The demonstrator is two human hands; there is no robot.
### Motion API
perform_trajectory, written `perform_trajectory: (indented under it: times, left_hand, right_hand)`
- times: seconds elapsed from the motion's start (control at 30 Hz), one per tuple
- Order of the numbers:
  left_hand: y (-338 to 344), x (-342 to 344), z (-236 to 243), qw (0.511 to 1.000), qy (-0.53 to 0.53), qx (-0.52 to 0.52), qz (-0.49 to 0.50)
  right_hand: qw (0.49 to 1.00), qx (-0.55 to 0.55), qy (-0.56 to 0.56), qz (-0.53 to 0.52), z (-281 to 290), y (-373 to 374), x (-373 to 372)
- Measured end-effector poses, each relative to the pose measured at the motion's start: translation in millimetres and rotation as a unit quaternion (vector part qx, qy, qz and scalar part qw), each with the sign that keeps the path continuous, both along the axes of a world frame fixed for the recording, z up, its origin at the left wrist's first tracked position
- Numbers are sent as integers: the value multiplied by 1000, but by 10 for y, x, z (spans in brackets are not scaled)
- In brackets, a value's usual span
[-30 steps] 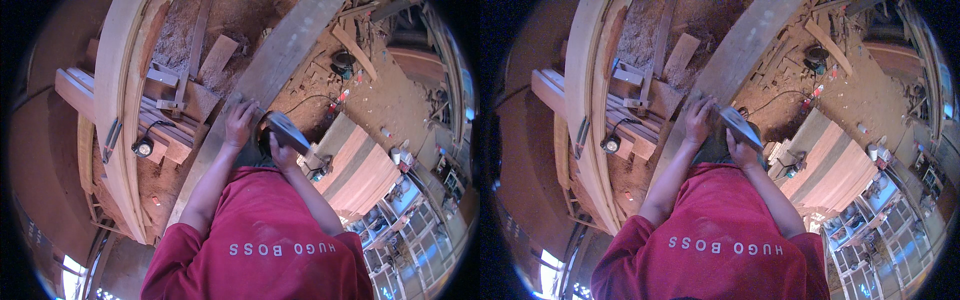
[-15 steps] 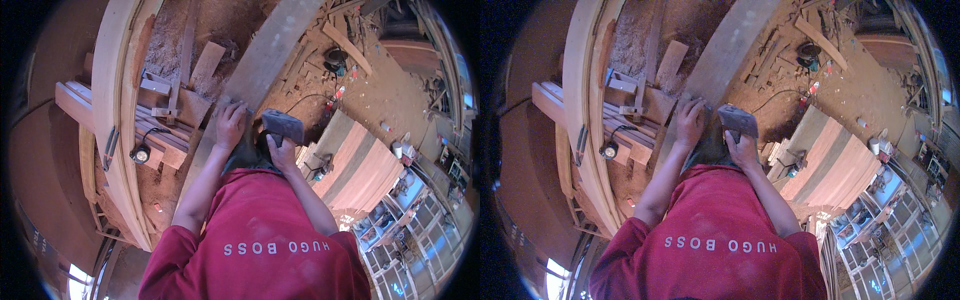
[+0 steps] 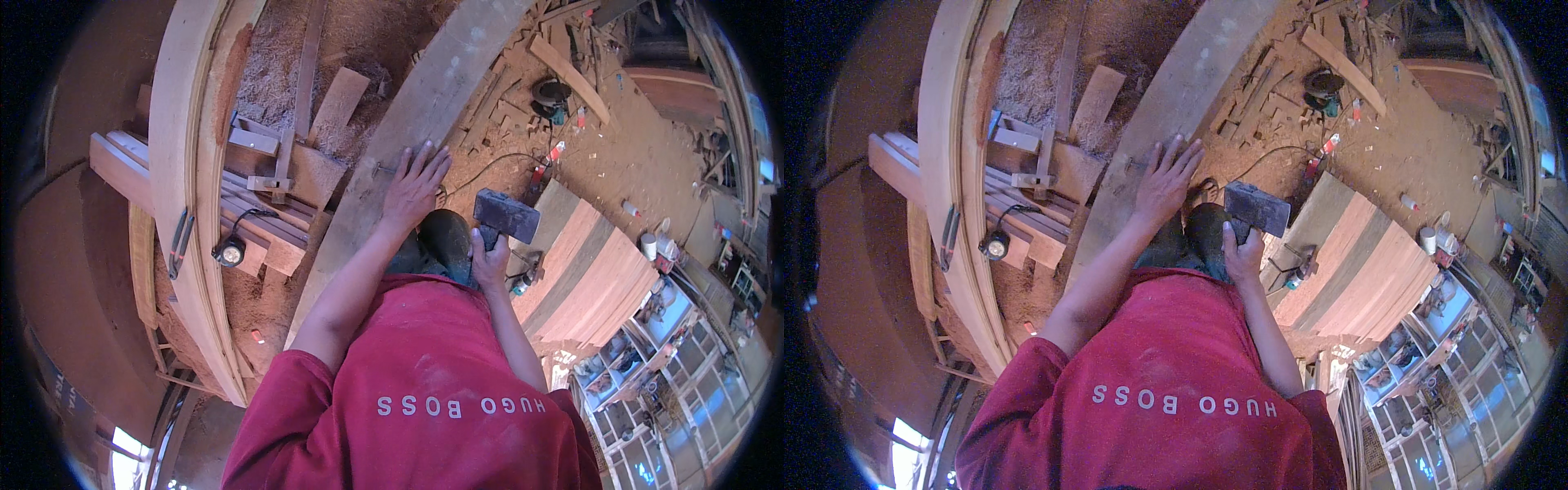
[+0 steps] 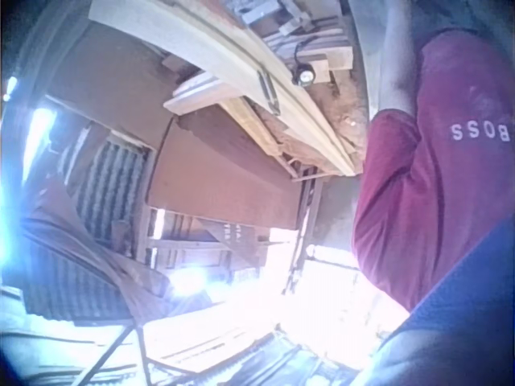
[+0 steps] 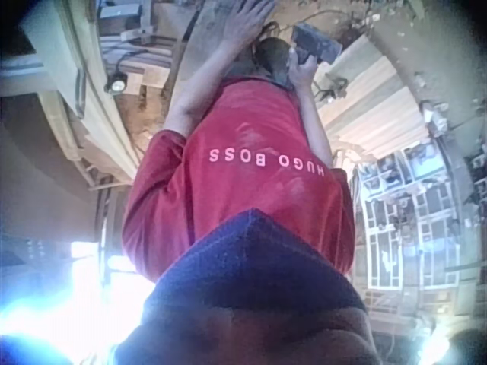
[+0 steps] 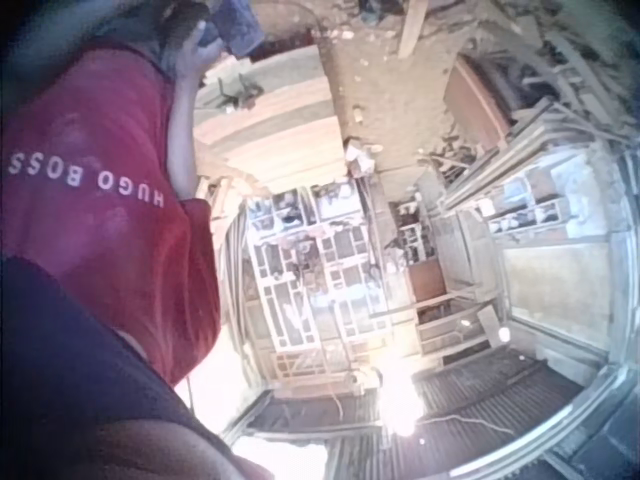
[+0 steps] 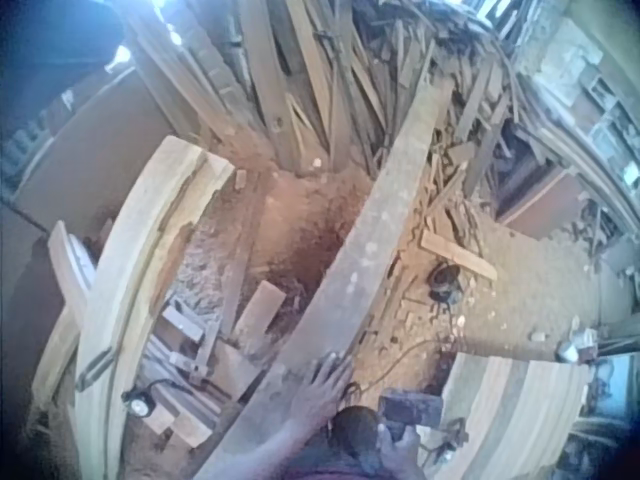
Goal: The person pulls a fastener from a wooden plank using pincers and then shapes the surface of the plank using an ax.
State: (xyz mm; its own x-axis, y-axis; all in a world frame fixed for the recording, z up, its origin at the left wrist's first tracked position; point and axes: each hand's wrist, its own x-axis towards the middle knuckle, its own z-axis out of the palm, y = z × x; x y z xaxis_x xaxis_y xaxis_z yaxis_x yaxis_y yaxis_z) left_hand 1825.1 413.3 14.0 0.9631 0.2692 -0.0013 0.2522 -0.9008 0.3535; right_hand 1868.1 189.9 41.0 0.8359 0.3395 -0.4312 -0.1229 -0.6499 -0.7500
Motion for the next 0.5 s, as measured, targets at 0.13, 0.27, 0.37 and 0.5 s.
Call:
perform_trajectory:
  times: [0.13, 0.27, 0.37, 0.5]
  left_hand:
    - [-5, 44, 95, 998, 62, 26, -10]
    - [-21, -24, -117, 999, -17, -35, -4]
    - [75, -203, -124, 991, -50, -121, -6]
    - [95, -469, -121, 996, -35, -78, -34]
  right_hand:
    - [997, -19, 76, -4, 48, 21, 28]
    - [997, 21, -56, 44, -20, 79, 64]
    - [989, 87, -109, 59, 362, 370, 173]
    - [968, 221, 115, 18, 751, 530, 427]
